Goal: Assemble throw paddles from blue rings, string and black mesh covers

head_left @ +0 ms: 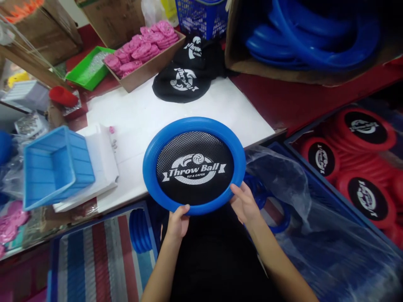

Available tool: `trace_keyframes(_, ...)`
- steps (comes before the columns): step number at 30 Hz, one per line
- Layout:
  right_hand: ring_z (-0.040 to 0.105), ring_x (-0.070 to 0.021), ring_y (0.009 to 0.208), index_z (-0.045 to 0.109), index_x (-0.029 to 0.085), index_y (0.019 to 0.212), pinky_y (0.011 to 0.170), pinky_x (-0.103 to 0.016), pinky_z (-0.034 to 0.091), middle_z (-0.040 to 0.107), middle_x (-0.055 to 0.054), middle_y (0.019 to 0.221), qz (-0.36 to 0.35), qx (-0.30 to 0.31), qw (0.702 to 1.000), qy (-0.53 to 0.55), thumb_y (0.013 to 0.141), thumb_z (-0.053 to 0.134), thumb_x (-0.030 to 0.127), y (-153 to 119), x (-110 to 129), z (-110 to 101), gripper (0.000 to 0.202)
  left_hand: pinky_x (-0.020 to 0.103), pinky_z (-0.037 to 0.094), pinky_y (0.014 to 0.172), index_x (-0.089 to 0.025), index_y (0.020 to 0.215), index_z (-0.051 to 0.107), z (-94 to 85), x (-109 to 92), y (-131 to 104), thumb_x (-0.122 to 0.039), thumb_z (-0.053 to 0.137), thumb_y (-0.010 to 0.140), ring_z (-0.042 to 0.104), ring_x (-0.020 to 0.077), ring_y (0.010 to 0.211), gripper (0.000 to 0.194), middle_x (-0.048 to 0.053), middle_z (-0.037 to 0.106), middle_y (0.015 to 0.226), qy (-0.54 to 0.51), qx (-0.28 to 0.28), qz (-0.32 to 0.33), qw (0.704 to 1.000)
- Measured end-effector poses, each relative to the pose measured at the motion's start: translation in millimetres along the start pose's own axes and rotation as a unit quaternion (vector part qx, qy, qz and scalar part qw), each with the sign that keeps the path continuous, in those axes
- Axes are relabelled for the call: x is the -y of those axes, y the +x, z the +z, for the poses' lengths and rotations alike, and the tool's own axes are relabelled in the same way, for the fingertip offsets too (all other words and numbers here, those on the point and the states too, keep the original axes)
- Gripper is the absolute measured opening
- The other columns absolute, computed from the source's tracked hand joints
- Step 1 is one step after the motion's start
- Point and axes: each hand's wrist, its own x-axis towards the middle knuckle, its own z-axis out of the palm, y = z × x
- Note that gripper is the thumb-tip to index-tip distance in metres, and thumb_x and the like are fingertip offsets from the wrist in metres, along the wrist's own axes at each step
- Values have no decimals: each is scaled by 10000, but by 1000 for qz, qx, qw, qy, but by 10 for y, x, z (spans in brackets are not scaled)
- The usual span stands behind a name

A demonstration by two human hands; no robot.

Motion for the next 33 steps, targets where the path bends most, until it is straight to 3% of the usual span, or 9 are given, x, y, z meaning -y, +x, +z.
trace_keyframes(5,785,-281,1016,786,255,1061,948,-418,644,838,-53,1105,-11,-20,1000,-4,695,968,504,-8,23,70,478,322,589,757,-195,744,712,-4,-21,-15,-144,928,441,749,218,819,375,-14,765,760,-7,9,-11,1000)
trace_keyframes(9,780,-290,1056,783,256,1041,955,-413,642,837,-54,1112,-17,-24,1000,-5,694,968,499,-15,36,91,463,313,582,728,-198,821,751,-2,-24,-28,-148,931,448,741,207,774,417,-13,773,763,-5,16,-13,1000)
trace_keyframes(17,778,-304,1117,765,283,1079,989,-433,631,844,-40,1085,-7,-8,999,-35,768,912,546,75,96,-63,433,358,608,826,-212,930,791,-88,-48,22,-139,938,429,778,270,901,527,5,801,810,11,16,-8,1000)
trace_keyframes(21,796,-291,1005,764,293,1048,929,-430,655,841,-29,1007,-40,-32,998,-28,717,924,607,159,175,-85,483,376,605,916,-204,1004,799,-202,-81,67,-149,948,451,777,292,1015,576,31,830,924,46,38,-7,998)
trace_keyframes(26,784,-238,823,775,278,1006,821,-381,668,819,0,882,-57,-42,997,-31,687,963,550,177,177,-70,460,365,608,877,-198,1021,799,-263,-167,129,-157,950,442,780,273,947,599,19,824,887,72,37,-10,997)
trace_keyframes(33,797,-280,996,776,264,984,940,-421,660,838,-10,957,-97,-73,993,7,698,946,553,162,93,112,441,311,604,819,-225,1075,787,-183,-270,154,-137,953,420,778,220,893,682,-5,830,946,43,5,24,999)
